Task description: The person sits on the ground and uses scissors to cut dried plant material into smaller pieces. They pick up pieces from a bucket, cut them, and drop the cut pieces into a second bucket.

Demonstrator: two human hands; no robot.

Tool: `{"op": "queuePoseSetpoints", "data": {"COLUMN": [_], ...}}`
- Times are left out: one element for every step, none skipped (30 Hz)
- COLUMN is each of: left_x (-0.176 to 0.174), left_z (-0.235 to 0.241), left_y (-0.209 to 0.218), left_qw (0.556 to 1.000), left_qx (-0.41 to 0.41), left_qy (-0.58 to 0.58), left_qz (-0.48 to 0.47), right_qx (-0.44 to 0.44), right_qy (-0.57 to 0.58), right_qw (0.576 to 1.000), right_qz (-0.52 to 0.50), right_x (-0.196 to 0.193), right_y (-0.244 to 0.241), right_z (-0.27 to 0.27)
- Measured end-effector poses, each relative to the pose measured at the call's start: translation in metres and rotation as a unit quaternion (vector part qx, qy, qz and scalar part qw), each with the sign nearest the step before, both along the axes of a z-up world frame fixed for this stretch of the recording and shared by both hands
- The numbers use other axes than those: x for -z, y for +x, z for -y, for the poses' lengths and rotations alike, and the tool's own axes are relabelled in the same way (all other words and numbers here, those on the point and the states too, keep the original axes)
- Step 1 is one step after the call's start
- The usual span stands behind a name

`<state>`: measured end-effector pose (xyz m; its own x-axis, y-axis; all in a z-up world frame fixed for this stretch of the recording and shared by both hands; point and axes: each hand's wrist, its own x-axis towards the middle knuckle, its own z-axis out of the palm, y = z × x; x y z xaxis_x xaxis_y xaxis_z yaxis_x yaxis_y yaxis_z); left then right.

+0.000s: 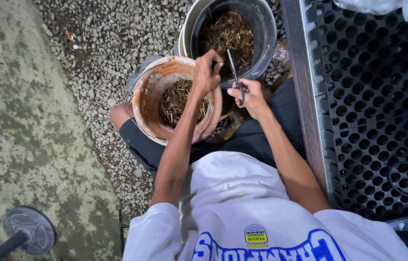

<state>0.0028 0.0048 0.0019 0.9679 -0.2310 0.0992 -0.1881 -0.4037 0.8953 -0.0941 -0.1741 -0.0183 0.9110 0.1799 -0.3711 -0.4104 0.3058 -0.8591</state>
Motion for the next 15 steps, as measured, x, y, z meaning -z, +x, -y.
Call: {"op": "queuePoseSetpoints", "data": {"left_x": [0.002,0.004,0.006,0.008,0.009,0.01,0.009,0.008,0.007,0.004,0.0,-0.004,-0.007,-0.007,-0.004], "left_z": [-0.001,-0.002,-0.001,-0.001,0.0,0.0,0.0,-0.001,-0.003,-0.011,-0.025,-0.041,-0.053,-0.064,-0.073], "left_y": [0.002,0.002,0.003,0.004,0.006,0.008,0.011,0.014,0.013,0.008,-0.002,-0.013,-0.023,-0.031,-0.04], "left_qw": [1.0,1.0,1.0,0.998,0.996,0.992,0.993,0.963,0.901,0.962,0.991,0.989,0.988,0.986,0.983], "left_qx": [0.002,0.002,0.002,0.015,0.028,0.04,-0.001,-0.043,-0.085,-0.092,-0.095,-0.094,-0.094,-0.093,-0.092], "left_qy": [0.004,0.007,0.01,0.008,0.006,0.005,-0.115,-0.231,-0.34,-0.22,-0.092,0.039,0.074,0.108,0.142], "left_qz": [0.01,0.018,0.027,0.057,0.086,0.116,-0.009,-0.134,-0.254,-0.135,-0.014,0.108,0.094,0.08,0.066], "right_qx": [-0.004,-0.009,-0.021,-0.032,-0.044,-0.04,-0.037,-0.035,-0.022,-0.009,0.004,0.013,0.023,0.034,0.039], "right_qy": [-0.006,-0.013,0.002,0.019,0.036,0.026,0.016,0.007,0.009,0.012,0.015,0.014,0.014,0.012,0.012], "right_qw": [1.0,1.0,0.999,0.997,0.995,0.995,0.996,0.996,0.997,0.997,0.998,0.998,0.998,0.998,0.998], "right_qz": [-0.005,-0.011,-0.036,-0.061,-0.086,-0.085,-0.084,-0.085,-0.077,-0.07,-0.062,-0.059,-0.055,-0.051,-0.048], "right_x": [-0.002,-0.006,-0.01,-0.015,-0.018,-0.022,-0.024,-0.025,-0.024,-0.023,-0.022,-0.02,-0.018,-0.016,-0.014], "right_y": [0.0,0.0,0.0,0.002,0.003,0.004,0.005,0.005,0.005,0.006,0.007,0.008,0.009,0.01,0.009], "right_z": [0.0,0.001,0.004,0.007,0.008,0.007,0.008,0.008,0.009,0.01,0.012,0.013,0.014,0.014,0.014]}}
